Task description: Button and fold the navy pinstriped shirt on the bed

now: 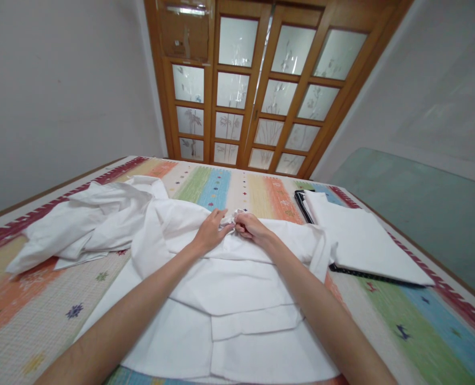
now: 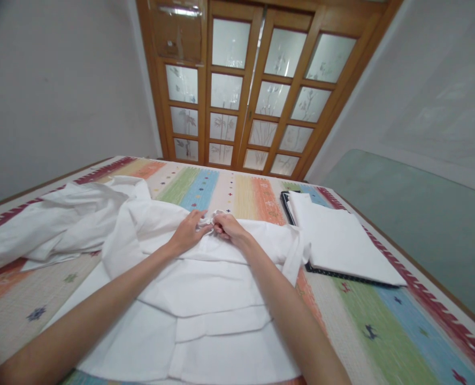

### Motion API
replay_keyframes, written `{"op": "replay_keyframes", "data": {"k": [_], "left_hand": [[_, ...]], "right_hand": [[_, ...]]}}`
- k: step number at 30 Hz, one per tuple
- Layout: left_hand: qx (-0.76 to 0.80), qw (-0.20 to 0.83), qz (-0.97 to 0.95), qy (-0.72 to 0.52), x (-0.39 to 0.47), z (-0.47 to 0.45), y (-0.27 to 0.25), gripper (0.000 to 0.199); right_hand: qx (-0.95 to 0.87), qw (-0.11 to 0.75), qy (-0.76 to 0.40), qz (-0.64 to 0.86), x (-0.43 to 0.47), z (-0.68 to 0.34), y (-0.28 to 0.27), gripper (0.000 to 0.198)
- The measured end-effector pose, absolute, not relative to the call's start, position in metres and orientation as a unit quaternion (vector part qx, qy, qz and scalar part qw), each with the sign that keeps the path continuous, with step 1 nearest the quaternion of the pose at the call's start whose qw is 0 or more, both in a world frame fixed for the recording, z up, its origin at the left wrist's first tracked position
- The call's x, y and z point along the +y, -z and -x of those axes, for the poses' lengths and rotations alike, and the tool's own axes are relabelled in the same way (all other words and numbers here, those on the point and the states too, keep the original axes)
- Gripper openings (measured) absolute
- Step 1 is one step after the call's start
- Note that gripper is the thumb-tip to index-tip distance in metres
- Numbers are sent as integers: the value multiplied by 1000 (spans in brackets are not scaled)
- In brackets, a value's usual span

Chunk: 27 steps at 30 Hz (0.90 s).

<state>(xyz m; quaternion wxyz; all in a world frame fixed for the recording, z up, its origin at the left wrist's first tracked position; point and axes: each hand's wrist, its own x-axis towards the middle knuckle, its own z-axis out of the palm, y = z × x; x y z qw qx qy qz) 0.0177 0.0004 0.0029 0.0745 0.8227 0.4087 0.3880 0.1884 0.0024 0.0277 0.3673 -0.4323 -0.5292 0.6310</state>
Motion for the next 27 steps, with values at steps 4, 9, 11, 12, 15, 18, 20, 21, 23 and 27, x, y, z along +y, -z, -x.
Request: {"op": "replay_keyframes", "data": {"k": [4,9,11,12,15,18,20,21,23,27], "left_hand": [[420,32,-832,-360,-3,-21,-5,52],[507,-16,-794,-335,-3,-10,-18,33],[520,12,-802,-295,2,-1,-25,34],[519,30,-809,-274,5,4,-29,32],[506,57,-833,-218,16,15,-37,16],[498,83,-850,-152,26,18,-45,39],[480,119,-863,-107,35,17,-50,62],[466,139,-869,-90,39,16,-53,68],[443,173,-876,-75,47,14,-58,75],[432,194,-874,-112,58,13,-68,73]], "right_hand": [[-455,492,-605,430,2,-192,-24,23],[-400,608,-542,422,4,-200,-20,19],[-401,614,-535,419,3,-202,-18,18],[-403,616,-533,417,3,-202,-17,17],[-411,612,-535,414,2,-199,-15,16],[-417,606,-537,414,2,-197,-13,15],[-418,605,-536,415,2,-196,-14,15],[-418,606,-535,415,2,-196,-14,15],[-418,606,-533,417,2,-196,-14,15],[-419,606,-533,417,3,-197,-14,15]]}}
